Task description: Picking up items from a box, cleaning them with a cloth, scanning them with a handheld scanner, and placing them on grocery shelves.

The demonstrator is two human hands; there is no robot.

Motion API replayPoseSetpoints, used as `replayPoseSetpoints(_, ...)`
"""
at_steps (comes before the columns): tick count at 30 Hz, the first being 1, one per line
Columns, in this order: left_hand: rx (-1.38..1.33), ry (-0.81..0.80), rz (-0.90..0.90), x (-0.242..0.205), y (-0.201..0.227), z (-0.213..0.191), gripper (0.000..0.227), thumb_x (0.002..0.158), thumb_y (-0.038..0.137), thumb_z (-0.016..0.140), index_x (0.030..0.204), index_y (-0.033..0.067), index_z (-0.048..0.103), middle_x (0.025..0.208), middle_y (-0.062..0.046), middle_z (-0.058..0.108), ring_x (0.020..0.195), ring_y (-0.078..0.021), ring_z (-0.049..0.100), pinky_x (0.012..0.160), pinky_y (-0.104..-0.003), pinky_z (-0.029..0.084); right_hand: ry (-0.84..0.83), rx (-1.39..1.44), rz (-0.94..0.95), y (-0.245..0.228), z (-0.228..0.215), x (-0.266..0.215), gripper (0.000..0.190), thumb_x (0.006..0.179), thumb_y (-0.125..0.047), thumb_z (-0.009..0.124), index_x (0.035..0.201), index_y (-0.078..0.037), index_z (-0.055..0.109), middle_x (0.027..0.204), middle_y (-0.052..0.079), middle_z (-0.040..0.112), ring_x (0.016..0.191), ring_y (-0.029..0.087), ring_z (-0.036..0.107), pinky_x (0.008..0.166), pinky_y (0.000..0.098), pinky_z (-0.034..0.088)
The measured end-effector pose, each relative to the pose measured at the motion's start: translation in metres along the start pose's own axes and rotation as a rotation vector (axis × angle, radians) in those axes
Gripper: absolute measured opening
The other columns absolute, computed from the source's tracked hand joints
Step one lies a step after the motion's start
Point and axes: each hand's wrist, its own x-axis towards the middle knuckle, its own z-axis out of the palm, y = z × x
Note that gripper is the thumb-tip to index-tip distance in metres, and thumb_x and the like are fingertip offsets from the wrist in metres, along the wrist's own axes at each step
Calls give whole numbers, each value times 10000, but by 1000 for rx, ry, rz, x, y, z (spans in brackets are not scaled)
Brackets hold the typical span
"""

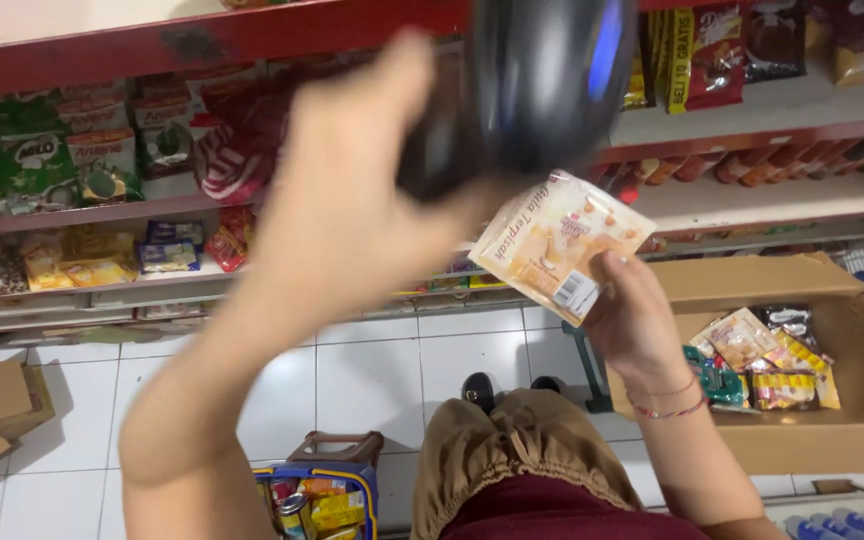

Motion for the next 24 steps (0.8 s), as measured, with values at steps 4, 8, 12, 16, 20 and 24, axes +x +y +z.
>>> replayPoseSetpoints(4, -453, -320, -403, -63, 26, 20, 427, 762, 268, 864, 1072, 57, 660, 789, -82, 722, 665, -167, 721, 621, -316, 543, -93, 83, 10, -19, 3, 2, 411, 1060, -180, 439, 1407, 30, 509, 1379, 153, 627, 1258, 268, 633, 1077, 437, 488)
replayPoseSetpoints(8, -429, -517, -343, -107, 19, 30, 447, 691, 198, 824, 1074, 41, 656, 910, -137, 729, 848, -311, 729, 720, -390, 560, -171, -46, 92, -23, -14, 12, 438, 1059, -169, 455, 1412, 83, 514, 1383, 191, 623, 1263, 279, 618, 1088, 438, 477)
replayPoseSetpoints(12, -387, -659, -400, -107, 24, 21, 437, 694, 249, 831, 1056, 78, 656, 928, -108, 739, 925, -347, 706, 765, -435, 534, -165, -145, 160, -28, -11, 12, 441, 1034, -137, 484, 1411, 91, 508, 1402, 175, 612, 1276, 250, 602, 1088, 416, 465)
replayPoseSetpoints(16, -350, -711, -393, -104, 28, 14, 420, 690, 259, 831, 1039, 106, 656, 903, -88, 730, 923, -338, 701, 770, -447, 526, -187, -144, 235, -25, -11, 14, 445, 1026, -138, 492, 1410, 86, 518, 1386, 181, 626, 1244, 258, 613, 1060, 426, 474)
replayPoseSetpoints(20, -332, -753, -364, -98, 26, 8, 444, 684, 269, 856, 1054, 113, 667, 900, -93, 729, 920, -333, 705, 782, -441, 534, -173, -138, 232, -25, -9, 12, 434, 1012, -139, 499, 1385, 79, 530, 1361, 164, 652, 1222, 233, 646, 1048, 398, 504)
replayPoseSetpoints(24, -294, -409, -172, -79, 18, -28, 546, 669, 228, 869, 1147, 80, 651, 1034, -115, 729, 955, -322, 720, 841, -404, 565, -165, -154, 222, -18, -22, 12, 405, 1015, -114, 527, 1371, 78, 551, 1318, 165, 679, 1181, 232, 656, 1007, 392, 518)
